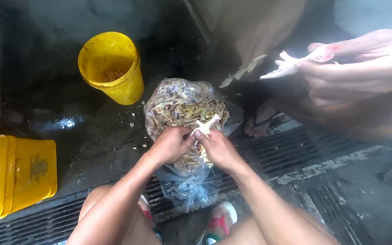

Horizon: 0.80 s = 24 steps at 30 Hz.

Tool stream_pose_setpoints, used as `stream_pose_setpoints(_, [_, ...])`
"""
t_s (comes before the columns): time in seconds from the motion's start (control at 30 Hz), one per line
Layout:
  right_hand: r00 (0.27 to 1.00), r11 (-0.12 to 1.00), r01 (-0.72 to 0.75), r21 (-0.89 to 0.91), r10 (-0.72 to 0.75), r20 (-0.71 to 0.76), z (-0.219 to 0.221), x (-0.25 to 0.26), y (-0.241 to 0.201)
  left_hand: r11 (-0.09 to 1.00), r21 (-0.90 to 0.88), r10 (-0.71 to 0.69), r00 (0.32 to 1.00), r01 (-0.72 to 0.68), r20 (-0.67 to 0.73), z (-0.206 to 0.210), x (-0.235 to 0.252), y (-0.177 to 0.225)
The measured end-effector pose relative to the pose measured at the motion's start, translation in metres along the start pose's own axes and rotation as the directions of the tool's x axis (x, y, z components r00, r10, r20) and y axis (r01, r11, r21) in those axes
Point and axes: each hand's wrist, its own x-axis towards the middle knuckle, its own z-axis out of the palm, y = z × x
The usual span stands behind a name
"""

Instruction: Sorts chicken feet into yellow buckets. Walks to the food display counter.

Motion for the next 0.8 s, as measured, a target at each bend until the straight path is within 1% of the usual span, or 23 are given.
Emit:
stream_pose_setpoints(0.03, [1.0,0.999,-0.01,-0.039,0.011,0.018,-0.001,-0.002,-0.002,1.0,-0.015,-0.012,0.998,0.013,0.059,-0.01,-0.001,0.0])
stream_pose_setpoints(0.07, [0.999,0.996,-0.02,-0.091,0.024,0.043,-0.001,-0.004,-0.003,0.999,-0.039,-0.017,0.997,0.021,0.077,-0.02,-0.003,-0.001])
stream_pose_setpoints(0.13, [0.994,0.975,-0.035,-0.22,0.057,0.095,-0.002,-0.005,-0.003,0.993,-0.118,-0.016,1.0,0.018,0.013,-0.032,-0.003,-0.003])
stream_pose_setpoints(0.2, [0.983,0.945,-0.013,-0.328,0.072,0.169,0.0,-0.005,0.0,0.978,-0.208,-0.004,0.997,-0.013,-0.082,-0.031,0.002,-0.003])
stream_pose_setpoints(0.23, [0.973,0.933,0.017,-0.359,0.067,0.221,0.002,-0.006,-0.001,0.971,-0.237,0.002,0.995,-0.026,-0.101,-0.026,0.006,-0.002])
stream_pose_setpoints(0.3, [0.952,0.92,0.093,-0.381,0.031,0.305,0.008,-0.008,-0.002,0.976,-0.214,0.014,0.997,-0.03,-0.074,-0.017,0.014,-0.002])
stream_pose_setpoints(0.33, [0.947,0.917,0.111,-0.384,0.02,0.322,0.011,-0.01,-0.003,0.981,-0.195,0.004,0.999,-0.013,-0.05,-0.014,0.017,-0.003])
stream_pose_setpoints(0.47, [0.941,0.913,0.15,-0.379,-0.014,0.337,0.007,-0.014,-0.007,0.959,-0.255,-0.127,0.992,0.125,0.011,-0.019,0.013,0.0])
stream_pose_setpoints(0.57, [0.946,0.929,0.17,-0.328,-0.061,0.319,0.0,-0.017,-0.007,0.948,-0.265,-0.205,0.976,0.178,-0.078,-0.017,0.017,-0.002])
stream_pose_setpoints(0.6, [0.943,0.935,0.176,-0.308,-0.07,0.326,-0.001,-0.019,-0.007,0.943,-0.266,-0.241,0.962,0.201,-0.128,-0.018,0.024,-0.006])
stream_pose_setpoints(0.63, [0.935,0.941,0.187,-0.283,-0.081,0.346,-0.001,-0.023,-0.006,0.932,-0.275,-0.295,0.934,0.235,-0.203,-0.022,0.03,-0.013])
stream_pose_setpoints(0.67, [0.922,0.947,0.206,-0.247,-0.103,0.374,0.0,-0.029,-0.004,0.91,-0.307,-0.368,0.884,0.279,-0.289,-0.03,0.036,-0.022])
stream_pose_setpoints(0.7, [0.908,0.952,0.228,-0.205,-0.132,0.398,0.002,-0.036,-0.001,0.877,-0.373,-0.441,0.816,0.303,-0.373,-0.041,0.04,-0.033])
stream_pose_setpoints(0.73, [0.905,0.957,0.232,-0.173,-0.147,0.398,0.004,-0.041,0.002,0.843,-0.453,-0.495,0.749,0.291,-0.44,-0.052,0.042,-0.043])
stream_pose_setpoints(0.77, [0.921,0.965,0.207,-0.162,-0.136,0.366,0.005,-0.043,0.004,0.813,-0.523,-0.525,0.71,0.254,-0.47,-0.06,0.042,-0.05])
stream_pose_setpoints(0.8, [0.944,0.975,0.156,-0.16,-0.099,0.315,0.004,-0.043,0.005,0.788,-0.578,-0.531,0.708,0.211,-0.466,-0.062,0.039,-0.05])
